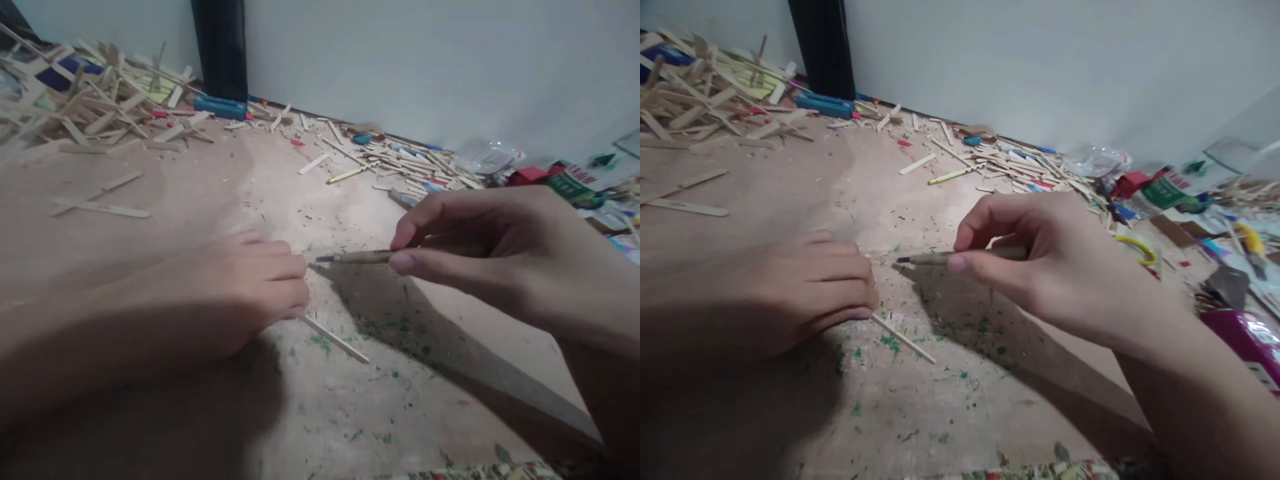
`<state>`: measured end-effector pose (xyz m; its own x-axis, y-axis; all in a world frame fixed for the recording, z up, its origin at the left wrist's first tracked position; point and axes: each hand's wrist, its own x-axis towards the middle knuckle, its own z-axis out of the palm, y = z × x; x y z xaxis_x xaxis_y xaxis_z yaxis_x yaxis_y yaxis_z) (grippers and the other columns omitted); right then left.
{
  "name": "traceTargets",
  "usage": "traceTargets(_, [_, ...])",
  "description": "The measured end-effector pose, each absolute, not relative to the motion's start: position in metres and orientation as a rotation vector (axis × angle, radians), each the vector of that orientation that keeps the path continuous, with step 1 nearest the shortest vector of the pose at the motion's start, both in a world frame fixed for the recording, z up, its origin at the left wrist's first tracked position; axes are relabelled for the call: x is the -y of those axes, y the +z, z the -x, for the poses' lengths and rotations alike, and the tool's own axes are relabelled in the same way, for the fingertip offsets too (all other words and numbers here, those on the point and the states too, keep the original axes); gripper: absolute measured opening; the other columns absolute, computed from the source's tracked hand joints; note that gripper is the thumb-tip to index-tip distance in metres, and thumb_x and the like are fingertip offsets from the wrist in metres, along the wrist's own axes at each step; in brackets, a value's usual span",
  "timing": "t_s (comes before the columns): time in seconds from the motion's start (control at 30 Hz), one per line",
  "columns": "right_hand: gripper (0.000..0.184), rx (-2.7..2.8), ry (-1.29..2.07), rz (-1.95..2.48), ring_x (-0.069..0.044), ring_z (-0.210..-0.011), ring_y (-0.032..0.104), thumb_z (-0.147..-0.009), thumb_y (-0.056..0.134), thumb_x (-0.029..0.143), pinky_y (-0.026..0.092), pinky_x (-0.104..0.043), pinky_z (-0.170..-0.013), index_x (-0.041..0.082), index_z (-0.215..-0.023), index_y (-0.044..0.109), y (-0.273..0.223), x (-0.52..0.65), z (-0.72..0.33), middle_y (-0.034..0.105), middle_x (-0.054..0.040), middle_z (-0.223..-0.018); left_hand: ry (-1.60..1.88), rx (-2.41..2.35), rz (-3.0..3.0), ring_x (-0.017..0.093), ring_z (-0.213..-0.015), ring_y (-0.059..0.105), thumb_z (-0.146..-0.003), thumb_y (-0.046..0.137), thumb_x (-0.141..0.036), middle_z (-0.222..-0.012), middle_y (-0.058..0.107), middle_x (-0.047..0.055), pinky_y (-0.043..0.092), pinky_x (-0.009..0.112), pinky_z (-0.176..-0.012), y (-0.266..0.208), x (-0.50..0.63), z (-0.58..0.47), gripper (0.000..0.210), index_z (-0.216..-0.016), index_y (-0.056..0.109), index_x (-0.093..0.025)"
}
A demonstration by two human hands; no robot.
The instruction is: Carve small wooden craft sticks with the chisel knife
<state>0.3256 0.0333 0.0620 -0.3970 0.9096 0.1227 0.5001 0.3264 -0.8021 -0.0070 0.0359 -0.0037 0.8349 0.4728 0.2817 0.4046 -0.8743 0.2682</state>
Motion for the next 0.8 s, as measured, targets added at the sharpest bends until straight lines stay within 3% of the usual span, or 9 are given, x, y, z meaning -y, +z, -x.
traceTargets(0.1, [0.043, 1.866, 0.898, 1.202, -0.012, -0.048, 0.039, -0.096, 0.118, 0.064, 0.023, -0.030, -0.042, 0.030, -0.086, 0.093, 0.057, -0.031, -0.323, 0.050, 0.0060, -0.054, 0.549, -0.734, -2.784, 0.026, -0.105, 0.079, -0.118, 0.084, -0.031, -0.107, 0.086, 0.005, 0.061, 0.040, -0.100, -0.009, -0.033, 0.005, 0.007, -0.119, 0.091, -0.029])
traceTargets(0.2, [0.039, 1.783, 0.806, 1.187, -0.011, -0.048, 0.037, -0.096, 0.119, 0.062, 0.018, -0.032, -0.042, 0.031, -0.093, 0.095, 0.052, -0.024, -0.325, 0.054, 0.0061, -0.057, 0.600, -0.793, -2.746, 0.026, -0.103, 0.078, -0.117, 0.084, -0.035, -0.105, 0.085, 0.006, 0.062, 0.038, -0.097, -0.010, -0.028, 0.002, 0.010, -0.120, 0.091, -0.028])
traceTargets(0.27, [0.043, 1.833, 0.714, 1.191, -0.014, -0.049, 0.046, -0.097, 0.117, 0.066, 0.025, -0.033, -0.043, 0.030, -0.100, 0.094, 0.048, -0.018, -0.328, 0.062, 0.0037, -0.064, 0.655, -0.799, -2.720, 0.024, -0.097, 0.077, -0.117, 0.082, -0.032, -0.102, 0.084, 0.005, 0.060, 0.036, -0.093, -0.010, -0.026, -0.001, 0.009, -0.116, 0.090, -0.027])
traceTargets(0.37, [0.051, 1.912, 0.622, 1.169, -0.023, -0.065, 0.071, -0.095, 0.116, 0.074, 0.046, -0.036, -0.050, 0.030, -0.111, 0.095, 0.041, -0.010, -0.330, 0.075, -0.0017, -0.078, 0.728, -0.759, -2.697, 0.019, -0.084, 0.072, -0.117, 0.075, -0.020, -0.095, 0.081, 0.002, 0.055, 0.033, -0.082, -0.009, -0.025, -0.004, 0.018, -0.103, 0.085, -0.024])
traceTargets(0.47, [0.051, 1.956, 0.596, 1.139, -0.030, -0.082, 0.081, -0.097, 0.114, 0.076, 0.059, -0.040, -0.058, 0.032, -0.115, 0.094, 0.033, -0.006, -0.325, 0.082, -0.0055, -0.090, 0.760, -0.731, -2.692, 0.016, -0.074, 0.068, -0.120, 0.063, -0.011, -0.089, 0.078, 0.001, 0.050, 0.033, -0.073, -0.010, -0.026, -0.006, 0.033, -0.093, 0.080, -0.021])
traceTargets(0.6, [0.044, 1.988, 0.623, 1.086, -0.032, -0.086, 0.083, -0.106, 0.108, 0.073, 0.064, -0.043, -0.063, 0.032, -0.115, 0.094, 0.030, -0.004, -0.309, 0.084, -0.0070, -0.096, 0.849, -0.677, -2.689, 0.014, -0.074, 0.069, -0.121, 0.059, -0.013, -0.090, 0.078, 0.000, 0.049, 0.033, -0.071, -0.016, -0.029, -0.007, 0.035, -0.093, 0.080, -0.020])
traceTargets(0.8, [0.039, 2.037, 0.656, 0.969, -0.017, -0.075, 0.072, -0.134, 0.077, 0.049, 0.061, -0.034, -0.066, 0.030, -0.100, 0.082, 0.038, -0.004, -0.297, 0.081, -0.0003, -0.095, 0.773, -0.688, -2.694, 0.015, -0.075, 0.068, -0.119, 0.060, -0.010, -0.092, 0.078, -0.001, 0.049, 0.032, -0.073, -0.016, -0.030, -0.004, 0.032, -0.097, 0.079, -0.021])
